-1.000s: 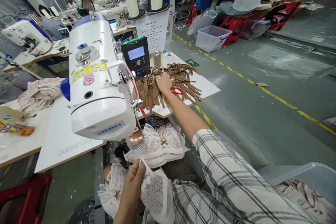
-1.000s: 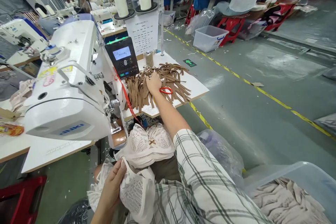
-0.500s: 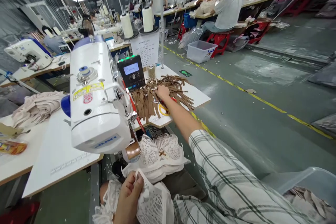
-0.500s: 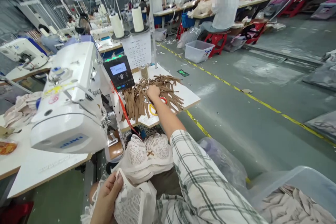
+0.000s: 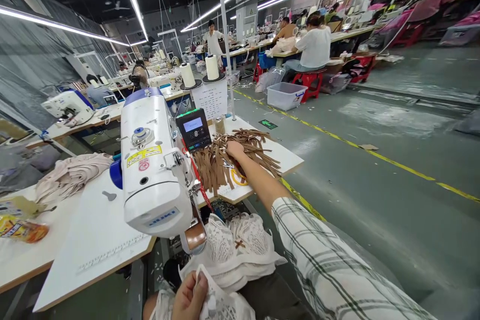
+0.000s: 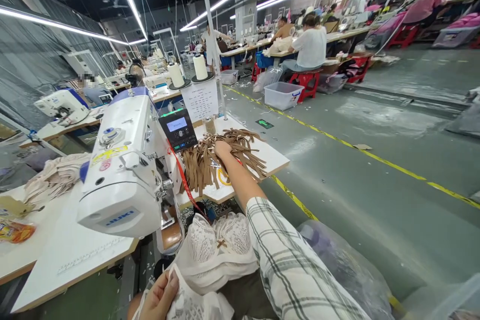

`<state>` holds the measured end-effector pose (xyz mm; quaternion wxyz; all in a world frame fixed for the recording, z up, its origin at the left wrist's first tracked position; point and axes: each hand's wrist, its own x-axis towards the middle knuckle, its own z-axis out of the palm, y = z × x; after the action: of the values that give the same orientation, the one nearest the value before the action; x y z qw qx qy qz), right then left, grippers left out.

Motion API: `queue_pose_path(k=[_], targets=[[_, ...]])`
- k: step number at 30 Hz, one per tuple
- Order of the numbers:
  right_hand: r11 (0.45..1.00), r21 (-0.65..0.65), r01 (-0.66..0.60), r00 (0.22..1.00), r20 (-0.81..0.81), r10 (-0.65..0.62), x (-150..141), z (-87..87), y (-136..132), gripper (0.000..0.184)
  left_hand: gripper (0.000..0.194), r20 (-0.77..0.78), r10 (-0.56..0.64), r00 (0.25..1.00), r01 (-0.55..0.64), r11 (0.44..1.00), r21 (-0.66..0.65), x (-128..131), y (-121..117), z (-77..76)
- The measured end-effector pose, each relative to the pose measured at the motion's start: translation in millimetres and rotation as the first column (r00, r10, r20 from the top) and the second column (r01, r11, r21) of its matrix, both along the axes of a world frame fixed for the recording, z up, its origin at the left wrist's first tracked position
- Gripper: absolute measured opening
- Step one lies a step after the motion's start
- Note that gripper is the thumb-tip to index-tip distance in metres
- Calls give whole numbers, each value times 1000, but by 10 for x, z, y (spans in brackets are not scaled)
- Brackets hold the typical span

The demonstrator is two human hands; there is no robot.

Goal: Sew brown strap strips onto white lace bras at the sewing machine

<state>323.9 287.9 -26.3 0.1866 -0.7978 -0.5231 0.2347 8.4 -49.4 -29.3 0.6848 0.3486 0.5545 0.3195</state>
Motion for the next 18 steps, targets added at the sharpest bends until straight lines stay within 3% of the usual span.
queue_pose_path(k=[4,7,9,11,13,14,15,16,18], targets=[[995,89,52,945,-328,-20,-41,179,-143,38,51,32,62,998,-63,998,21,-62,-29,2],[984,165,60,798,-601,52,-179,251,-472,35,52,-25,143,989,-140,986,89,-120,-69,53],[979,197,53,654,-747,115,-381,214,-892,46,51,-123,179,976,-157,973,171,-122,-105,126],[980,198,17,507,-846,162,-670,101,-1452,56,44,-225,188,956,-105,936,335,-68,-141,214],[984,175,-24,381,-908,171,-1008,-48,-2064,59,33,-313,195,930,5,841,541,35,-169,283],[986,161,-33,287,-944,164,-1174,-113,-2355,59,27,-358,203,911,66,787,614,94,-178,300],[992,128,-18,48,-991,128,-1325,-159,-2619,56,23,-409,212,887,119,752,648,151,-184,301],[996,94,-1,-133,-987,92,-1452,-180,-2846,52,23,-463,212,861,162,748,643,199,-187,285],[998,22,56,-375,-926,42,-1606,-160,-3158,44,37,-548,152,823,210,814,542,249,-185,201]])
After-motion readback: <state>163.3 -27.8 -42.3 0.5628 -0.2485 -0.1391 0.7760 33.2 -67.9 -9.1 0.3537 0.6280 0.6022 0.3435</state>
